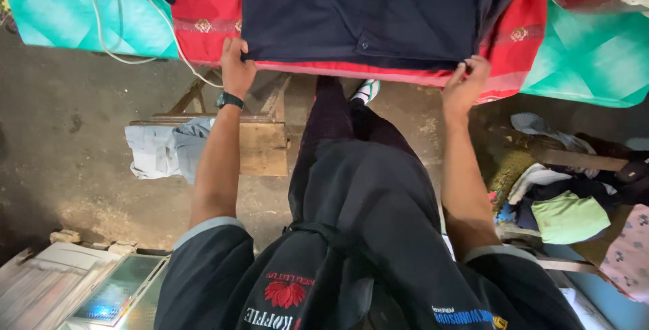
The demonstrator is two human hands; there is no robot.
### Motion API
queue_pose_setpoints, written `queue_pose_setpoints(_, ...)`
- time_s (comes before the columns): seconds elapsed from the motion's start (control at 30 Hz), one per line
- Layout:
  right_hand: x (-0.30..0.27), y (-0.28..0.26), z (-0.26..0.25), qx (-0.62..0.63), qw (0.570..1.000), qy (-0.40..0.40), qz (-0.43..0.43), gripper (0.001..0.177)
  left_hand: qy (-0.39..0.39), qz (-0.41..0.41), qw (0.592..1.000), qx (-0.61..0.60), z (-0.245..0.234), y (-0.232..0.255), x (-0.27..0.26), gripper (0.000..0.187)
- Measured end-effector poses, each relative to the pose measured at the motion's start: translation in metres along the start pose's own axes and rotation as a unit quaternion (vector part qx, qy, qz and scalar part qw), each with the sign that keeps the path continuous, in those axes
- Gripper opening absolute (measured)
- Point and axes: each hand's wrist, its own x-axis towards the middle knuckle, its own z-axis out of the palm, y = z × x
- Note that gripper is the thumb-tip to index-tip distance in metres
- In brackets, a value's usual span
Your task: The person is buttoning up a dark-colored shirt placed on a table.
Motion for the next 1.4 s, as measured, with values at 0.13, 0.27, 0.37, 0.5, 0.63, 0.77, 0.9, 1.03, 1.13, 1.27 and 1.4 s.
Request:
queue_pose_setpoints(0.13,-0.011,0.016,-0.003,-0.03,0.999,-0.026,0.013,0.017,0.015,-0.007,1.0,0.0,0.002,-0.019,-0.006,0.031)
queue_pose_setpoints(0.27,-0.008,-0.008,-0.032,-0.071,0.995,-0.066,-0.015,0.017,-0.015,-0.018,0.997,0.074,-0.008,-0.017,-0.013,0.032)
queue_pose_setpoints(0.37,-0.02,0.007,-0.035,-0.096,0.988,-0.119,-0.024,0.021,-0.122,-0.053,0.974,0.183,-0.006,-0.012,-0.017,0.029)
queue_pose_setpoints(0.5,-0.027,0.047,-0.015,-0.169,0.965,-0.202,-0.006,0.023,-0.234,-0.035,0.919,0.315,0.015,-0.037,-0.032,0.029)
queue_pose_setpoints(0.63,-0.004,0.051,0.001,-0.044,0.909,-0.284,0.304,0.007,-0.221,-0.02,0.887,0.404,0.05,-0.05,-0.026,0.033)
queue_pose_setpoints(0.77,0.015,0.006,0.024,-0.293,0.889,-0.347,0.066,0.036,-0.213,-0.014,0.844,0.492,0.073,0.04,0.002,0.031)
queue_pose_setpoints(0.9,0.013,-0.092,0.061,-0.043,0.951,-0.279,-0.126,0.031,-0.222,-0.003,0.974,0.043,0.137,0.091,0.022,0.031)
queue_pose_setpoints(1.03,-0.013,-0.132,0.114,-0.022,0.934,-0.355,0.023,0.04,-0.178,-0.078,0.977,-0.092,0.189,0.11,0.017,0.027)
queue_pose_setpoints(1.13,-0.049,-0.088,0.165,-0.015,0.939,-0.325,0.115,0.029,-0.14,-0.131,0.981,-0.001,0.209,0.109,0.013,0.029)
queue_pose_setpoints(1.27,-0.03,-0.125,0.148,-0.052,0.93,-0.324,0.167,0.022,-0.133,-0.171,0.976,-0.032,0.22,0.083,0.007,0.022)
queue_pose_setpoints(1.4,-0.012,-0.148,0.138,-0.084,0.921,-0.347,0.157,0.037,-0.163,-0.277,0.926,-0.197,0.212,0.08,0.012,0.021)
